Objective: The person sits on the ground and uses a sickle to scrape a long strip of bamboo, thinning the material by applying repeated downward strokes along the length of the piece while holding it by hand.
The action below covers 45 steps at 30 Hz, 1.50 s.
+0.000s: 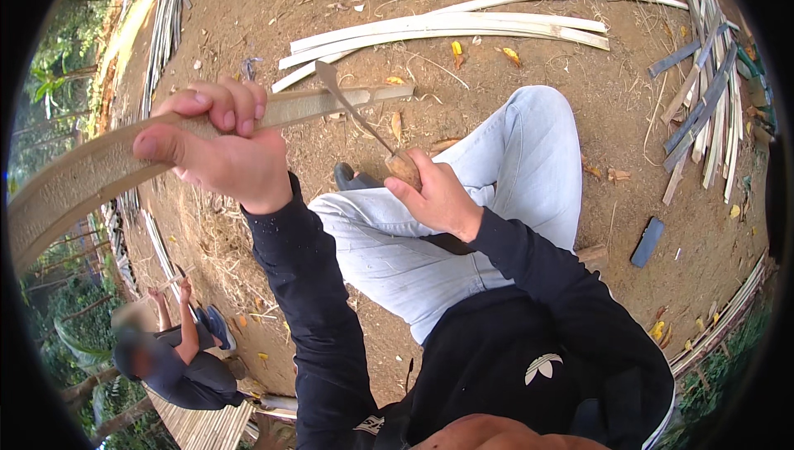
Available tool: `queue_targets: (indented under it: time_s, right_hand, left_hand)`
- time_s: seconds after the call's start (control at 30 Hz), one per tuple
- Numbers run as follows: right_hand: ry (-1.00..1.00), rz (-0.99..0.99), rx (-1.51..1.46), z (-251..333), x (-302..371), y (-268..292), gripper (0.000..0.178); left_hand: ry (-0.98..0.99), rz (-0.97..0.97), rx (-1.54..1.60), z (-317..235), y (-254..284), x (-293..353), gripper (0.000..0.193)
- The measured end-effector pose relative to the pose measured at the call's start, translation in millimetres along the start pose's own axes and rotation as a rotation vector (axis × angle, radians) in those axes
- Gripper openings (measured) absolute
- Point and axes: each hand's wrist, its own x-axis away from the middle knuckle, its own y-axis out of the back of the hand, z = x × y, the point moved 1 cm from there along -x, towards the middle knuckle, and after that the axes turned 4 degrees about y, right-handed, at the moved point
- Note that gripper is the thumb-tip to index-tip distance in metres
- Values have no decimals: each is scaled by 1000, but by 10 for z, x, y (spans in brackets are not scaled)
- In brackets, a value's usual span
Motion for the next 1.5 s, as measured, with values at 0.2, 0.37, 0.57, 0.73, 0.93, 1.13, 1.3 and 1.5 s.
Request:
queue_targets:
  time_s: [0.2,0.37,0.57,0.73,0.93,1.13,1.3,1.5]
  right_hand:
    - [196,-62,13,-56,-49,41,38]
    - [262,-57,-94,-15,8,-40,38]
    - [223,27,-133,23,75,-67,52]
    - [-29,96,-206,-40,-59,17,49]
    - [-79,50,-196,-101,-77,-82,44]
    - [161,-35,-224,-184,33,-159,43]
    - [138,10,-322,-46,0,-201,43]
    - [122,14,-370,-196,-73,-309,45]
  left_hand:
    - [1,-48,-12,-35,-118,62,66]
    - [-2,-83,-28,-16,-142,95,66]
    - [-27,-175,-35,-28,-34,118,65]
    - [3,-172,29,-10,-26,104,64]
    - [-1,-211,27,-1,-97,142,65]
    - [-22,-257,-12,-35,-92,169,66]
    - [-62,-356,-34,-17,-26,176,67]
    - [-55,-366,-5,-54,52,230,68]
